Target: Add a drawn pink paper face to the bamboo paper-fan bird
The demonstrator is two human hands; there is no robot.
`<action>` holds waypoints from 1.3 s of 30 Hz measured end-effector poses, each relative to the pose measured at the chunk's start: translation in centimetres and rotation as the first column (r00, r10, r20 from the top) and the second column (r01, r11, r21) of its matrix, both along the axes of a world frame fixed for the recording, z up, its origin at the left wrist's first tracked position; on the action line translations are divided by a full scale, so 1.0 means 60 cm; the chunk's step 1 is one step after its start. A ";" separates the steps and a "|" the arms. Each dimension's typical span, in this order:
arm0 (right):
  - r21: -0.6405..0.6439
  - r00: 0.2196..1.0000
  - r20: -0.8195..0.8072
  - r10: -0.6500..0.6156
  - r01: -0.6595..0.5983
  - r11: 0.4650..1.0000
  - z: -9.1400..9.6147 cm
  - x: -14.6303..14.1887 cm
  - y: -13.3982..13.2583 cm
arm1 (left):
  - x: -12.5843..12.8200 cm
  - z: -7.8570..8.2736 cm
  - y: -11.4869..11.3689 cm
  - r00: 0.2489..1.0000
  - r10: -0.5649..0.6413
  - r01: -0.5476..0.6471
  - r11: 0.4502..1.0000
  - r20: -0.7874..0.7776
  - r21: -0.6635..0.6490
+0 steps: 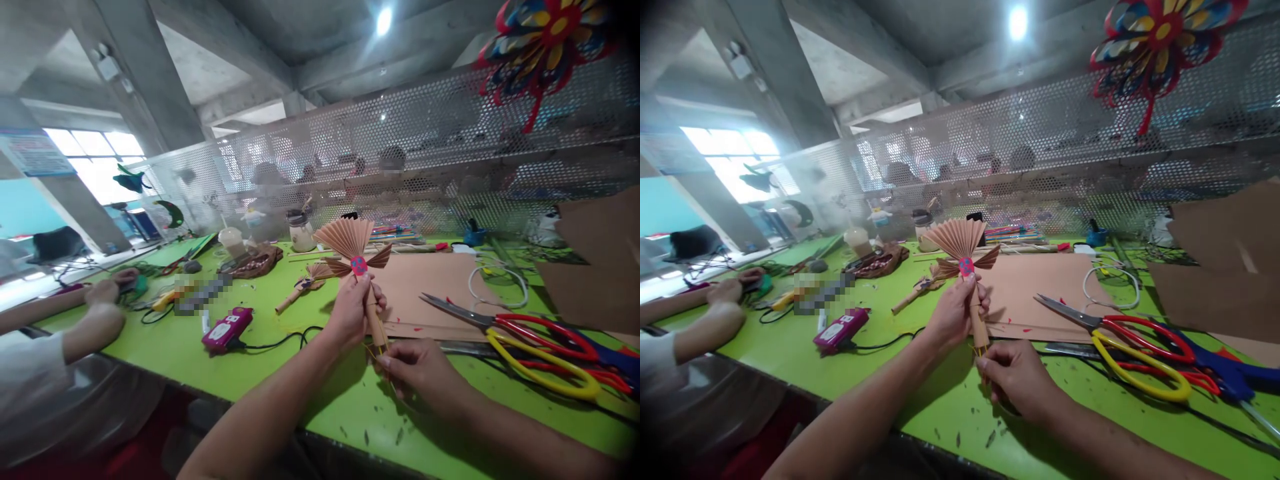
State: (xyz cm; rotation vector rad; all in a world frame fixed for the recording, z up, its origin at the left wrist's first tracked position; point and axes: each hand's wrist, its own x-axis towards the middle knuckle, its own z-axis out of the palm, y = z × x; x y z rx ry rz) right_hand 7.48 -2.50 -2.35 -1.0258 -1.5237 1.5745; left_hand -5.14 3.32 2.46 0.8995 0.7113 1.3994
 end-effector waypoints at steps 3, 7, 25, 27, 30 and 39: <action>0.029 1.000 0.023 -0.018 0.018 0.999 -0.004 0.000 0.000 | 0.002 0.000 0.000 1.000 0.003 -0.003 1.000 -0.012 -0.002; 0.128 0.998 0.059 -0.038 0.030 0.991 0.015 0.027 0.022 | 0.001 -0.003 0.000 1.000 -0.013 0.014 1.000 -0.018 0.007; 0.001 0.996 -0.075 0.044 -0.044 0.999 0.013 0.017 0.024 | 0.026 -0.022 -0.018 0.988 -0.043 0.060 0.992 -0.151 0.111; 0.002 0.997 -0.074 0.006 -0.006 1.000 0.010 0.013 0.026 | 0.027 -0.025 -0.019 0.986 0.002 0.017 0.994 -0.168 0.110; 0.006 0.997 -0.076 -0.012 0.012 1.000 0.006 0.010 0.028 | 0.028 -0.027 -0.021 0.984 0.019 0.000 0.995 -0.180 0.102; 0.009 0.998 -0.063 -0.010 0.011 1.000 -0.004 0.013 0.032 | 0.029 -0.024 -0.023 0.984 -0.065 0.077 0.995 -0.164 0.069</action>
